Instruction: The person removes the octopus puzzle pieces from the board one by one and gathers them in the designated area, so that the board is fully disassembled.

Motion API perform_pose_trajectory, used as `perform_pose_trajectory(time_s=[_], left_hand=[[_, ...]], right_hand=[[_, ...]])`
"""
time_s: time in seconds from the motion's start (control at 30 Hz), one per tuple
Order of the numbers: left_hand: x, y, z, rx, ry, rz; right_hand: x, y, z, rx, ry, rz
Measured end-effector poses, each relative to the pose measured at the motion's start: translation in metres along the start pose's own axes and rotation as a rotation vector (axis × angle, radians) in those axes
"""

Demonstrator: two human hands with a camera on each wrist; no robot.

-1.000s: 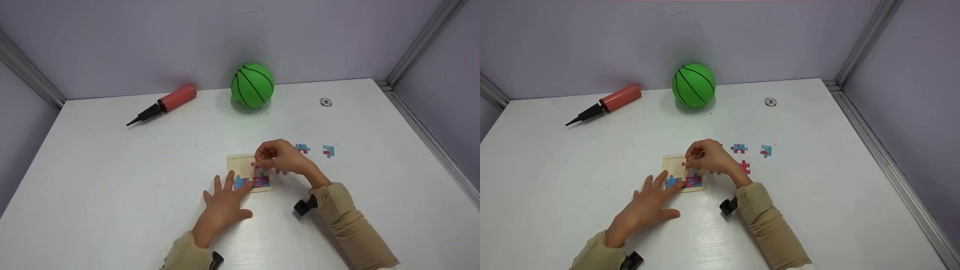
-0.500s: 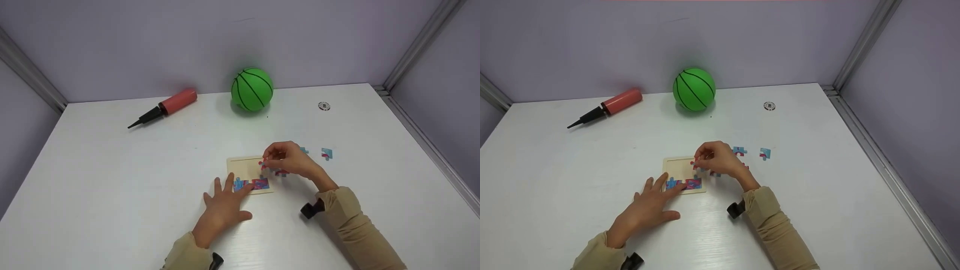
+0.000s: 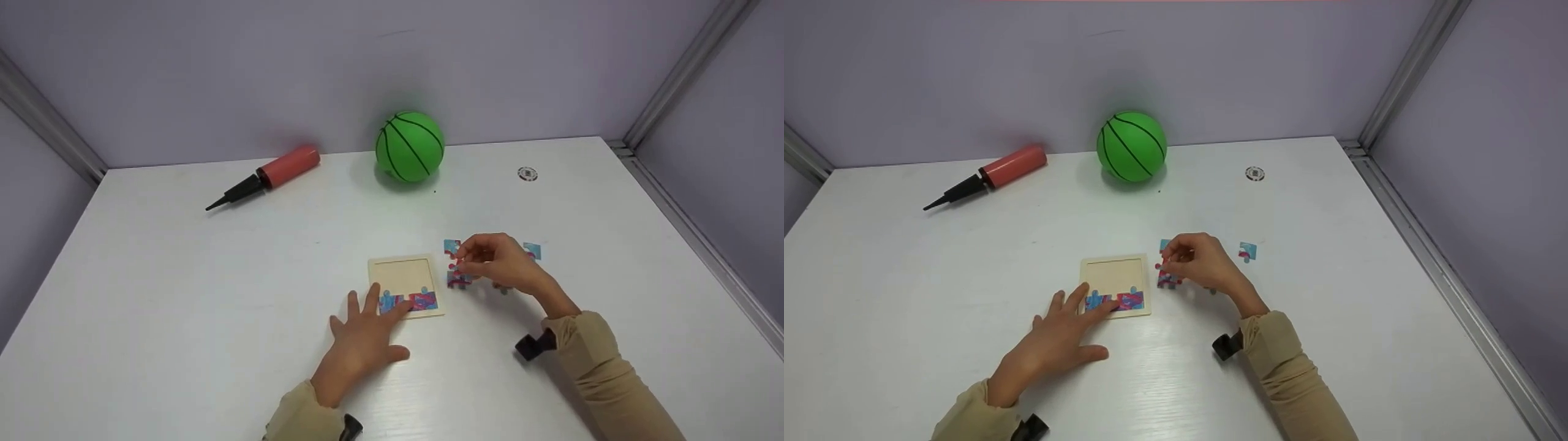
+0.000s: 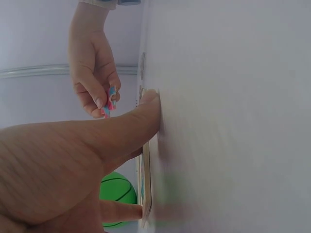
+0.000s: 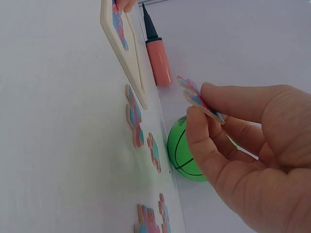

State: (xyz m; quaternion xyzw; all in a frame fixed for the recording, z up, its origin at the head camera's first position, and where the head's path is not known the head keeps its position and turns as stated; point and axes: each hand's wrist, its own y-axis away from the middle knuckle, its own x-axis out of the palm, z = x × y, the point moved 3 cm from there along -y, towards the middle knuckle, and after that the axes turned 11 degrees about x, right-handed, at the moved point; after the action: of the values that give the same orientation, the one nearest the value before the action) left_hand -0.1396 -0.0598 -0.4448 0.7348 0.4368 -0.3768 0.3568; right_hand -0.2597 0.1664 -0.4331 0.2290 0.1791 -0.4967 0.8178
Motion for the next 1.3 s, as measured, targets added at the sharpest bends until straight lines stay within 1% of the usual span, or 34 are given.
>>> perform_pose_trajectory(time_s=[0.17,0.27,0.43,0.53,0.63,0.77,0.83,0.9,1.1,1.3], left_hand=[[-0.001,0.000,-0.001,-0.005,-0.001,0.007],[-0.001,0.000,-0.001,-0.008,0.002,0.009],[0.000,0.002,0.000,0.000,0.016,0.002],[0.001,0.003,0.000,0.011,0.025,-0.004],[0.000,0.002,0.000,0.012,0.024,-0.010],[-0.001,0.001,0.000,0.008,0.016,-0.003],[-0.001,0.001,0.000,0.007,0.013,0.002],[-0.001,0.000,-0.001,0.007,0.010,0.006],[-0.001,0.000,-0.002,0.000,0.026,0.008],[-0.001,0.001,0.000,-0.003,0.023,0.012]], right_hand=[[-0.008,0.007,-0.009,0.040,-0.002,-0.006],[-0.013,0.010,-0.015,0.042,-0.011,-0.010],[-0.019,0.016,-0.024,0.049,-0.010,-0.044],[-0.025,0.019,-0.031,0.063,0.016,-0.073],[-0.032,0.022,-0.036,0.050,0.048,-0.090],[-0.044,0.026,-0.043,0.056,0.079,-0.104],[-0.051,0.028,-0.046,0.076,0.084,-0.110],[-0.058,0.029,-0.050,0.093,0.077,-0.108],[-0.076,0.032,-0.060,0.129,0.042,-0.040],[-0.079,0.034,-0.069,0.149,0.073,-0.005]])
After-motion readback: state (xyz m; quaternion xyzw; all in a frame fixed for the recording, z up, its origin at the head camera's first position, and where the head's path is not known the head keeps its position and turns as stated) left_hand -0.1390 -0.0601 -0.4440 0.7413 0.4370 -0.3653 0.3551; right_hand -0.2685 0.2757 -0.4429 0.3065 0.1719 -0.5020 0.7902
